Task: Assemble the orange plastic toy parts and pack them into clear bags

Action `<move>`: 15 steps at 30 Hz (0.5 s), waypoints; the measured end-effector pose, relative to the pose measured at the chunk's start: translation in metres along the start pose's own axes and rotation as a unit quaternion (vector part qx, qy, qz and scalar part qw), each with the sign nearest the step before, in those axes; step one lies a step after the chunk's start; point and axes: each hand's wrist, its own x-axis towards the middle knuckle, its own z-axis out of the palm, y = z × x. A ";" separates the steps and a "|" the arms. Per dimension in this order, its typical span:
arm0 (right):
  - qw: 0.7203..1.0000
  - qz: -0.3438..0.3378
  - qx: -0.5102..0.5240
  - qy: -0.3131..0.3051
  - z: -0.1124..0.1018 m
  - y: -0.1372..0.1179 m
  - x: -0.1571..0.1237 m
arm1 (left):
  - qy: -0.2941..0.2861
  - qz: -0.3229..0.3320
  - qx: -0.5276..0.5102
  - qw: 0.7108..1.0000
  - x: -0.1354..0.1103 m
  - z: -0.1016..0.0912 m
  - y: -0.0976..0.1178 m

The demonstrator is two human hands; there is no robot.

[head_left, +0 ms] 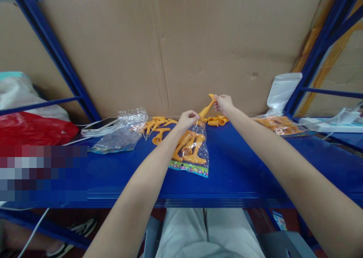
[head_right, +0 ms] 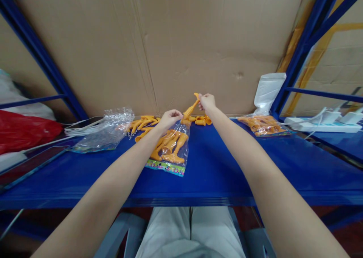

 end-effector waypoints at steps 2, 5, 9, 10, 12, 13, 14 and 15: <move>1.000 0.016 -0.001 -0.024 0.010 -0.002 -0.002 | -0.003 0.008 0.002 1.000 0.000 0.000 -0.001; 0.995 0.035 -0.023 -0.091 0.017 -0.004 -0.004 | -0.003 0.017 0.003 1.000 0.001 -0.001 -0.002; 0.984 0.059 -0.058 -0.155 0.020 -0.004 -0.004 | -0.003 0.036 0.013 0.999 0.002 -0.001 -0.004; 0.980 0.071 -0.062 -0.177 0.022 -0.003 -0.004 | -0.004 0.044 0.017 0.999 0.002 -0.001 -0.004; 0.964 0.093 -0.067 -0.238 0.025 -0.002 -0.004 | -0.005 0.059 0.022 0.998 0.003 -0.001 -0.005; 0.955 0.101 -0.068 -0.271 0.027 -0.001 -0.004 | -0.003 0.066 0.025 0.997 0.004 -0.001 -0.005; 0.946 0.106 -0.067 -0.299 0.028 0.000 -0.004 | -0.001 0.073 0.029 0.997 0.005 -0.001 -0.006; 0.939 0.111 -0.064 -0.319 0.030 0.000 -0.004 | 0.002 0.079 0.033 0.996 0.006 -0.001 -0.007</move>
